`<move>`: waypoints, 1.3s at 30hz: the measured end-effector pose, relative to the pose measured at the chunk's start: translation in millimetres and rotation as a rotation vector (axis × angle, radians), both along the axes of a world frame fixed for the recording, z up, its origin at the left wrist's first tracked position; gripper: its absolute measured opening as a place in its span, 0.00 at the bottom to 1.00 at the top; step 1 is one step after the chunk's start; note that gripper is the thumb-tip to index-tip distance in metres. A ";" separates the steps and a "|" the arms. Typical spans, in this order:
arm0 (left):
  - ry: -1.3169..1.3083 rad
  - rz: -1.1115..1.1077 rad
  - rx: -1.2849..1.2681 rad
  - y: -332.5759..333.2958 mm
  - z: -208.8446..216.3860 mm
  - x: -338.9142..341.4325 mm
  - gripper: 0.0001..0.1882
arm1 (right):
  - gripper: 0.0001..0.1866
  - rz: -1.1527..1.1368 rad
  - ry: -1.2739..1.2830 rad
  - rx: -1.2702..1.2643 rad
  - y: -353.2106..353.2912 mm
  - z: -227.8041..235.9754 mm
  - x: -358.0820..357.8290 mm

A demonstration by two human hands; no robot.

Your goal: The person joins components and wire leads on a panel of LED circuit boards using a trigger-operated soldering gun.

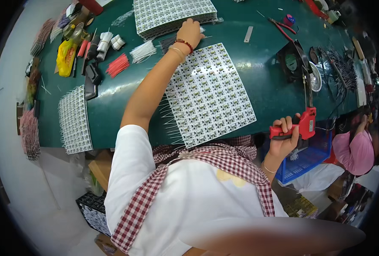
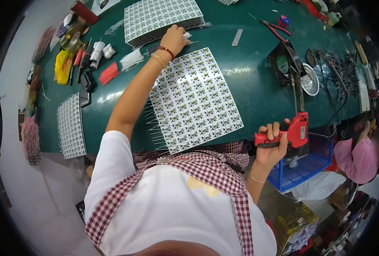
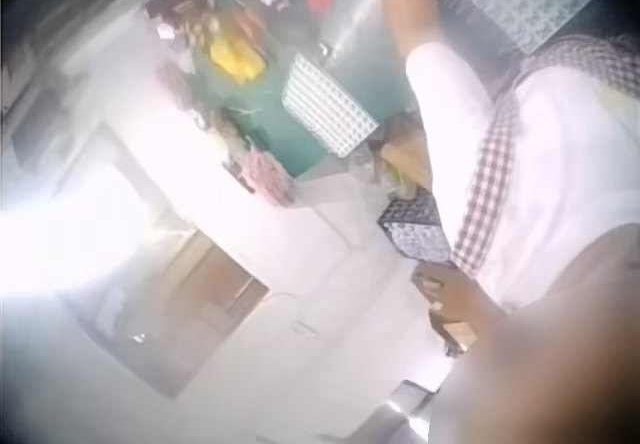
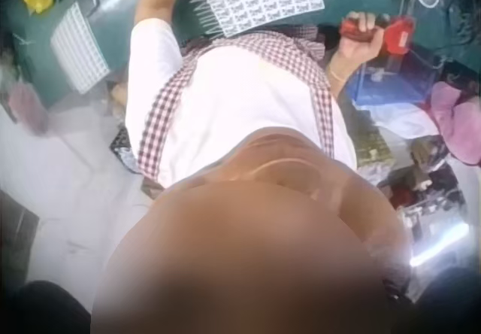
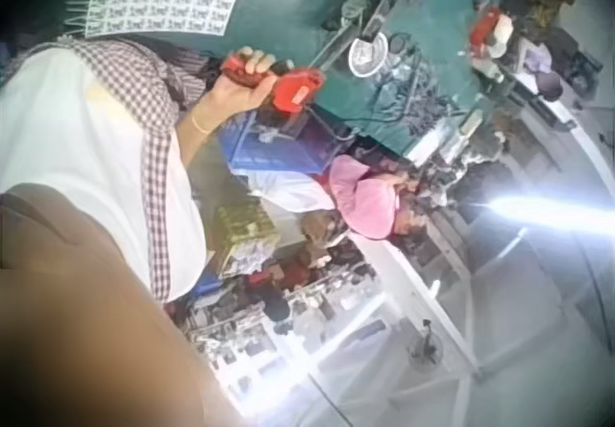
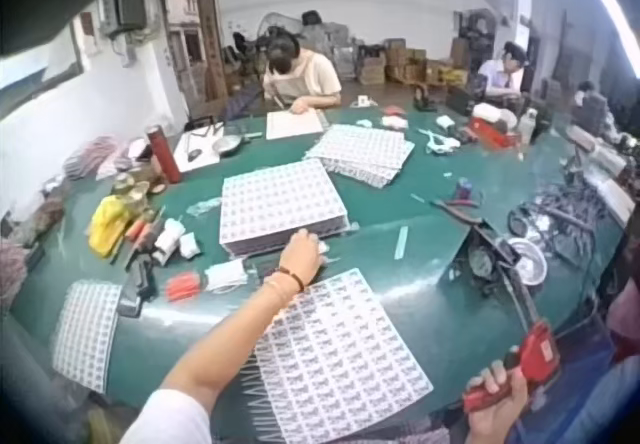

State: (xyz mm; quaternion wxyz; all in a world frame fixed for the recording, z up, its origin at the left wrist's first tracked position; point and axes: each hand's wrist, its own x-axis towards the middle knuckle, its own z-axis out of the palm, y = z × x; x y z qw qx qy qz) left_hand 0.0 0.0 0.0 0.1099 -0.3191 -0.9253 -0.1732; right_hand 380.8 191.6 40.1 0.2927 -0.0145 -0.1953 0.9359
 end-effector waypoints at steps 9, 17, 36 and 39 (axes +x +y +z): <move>0.157 0.048 0.034 4.3 -11.9 -3.3 0.10 | 0.20 0.050 -0.136 0.069 5.2 -6.2 -22.1; 0.097 0.017 -0.038 3.7 -24.3 -4.0 0.07 | 0.22 0.086 -0.074 0.080 -1.2 3.4 -30.0; 0.248 -0.162 0.058 -8.9 -16.1 2.6 0.13 | 0.21 0.104 -0.098 0.123 -4.0 1.9 -26.5; 0.213 -0.120 0.073 -13.9 -12.1 11.2 0.10 | 0.21 0.110 -0.102 0.127 -4.3 1.0 -26.9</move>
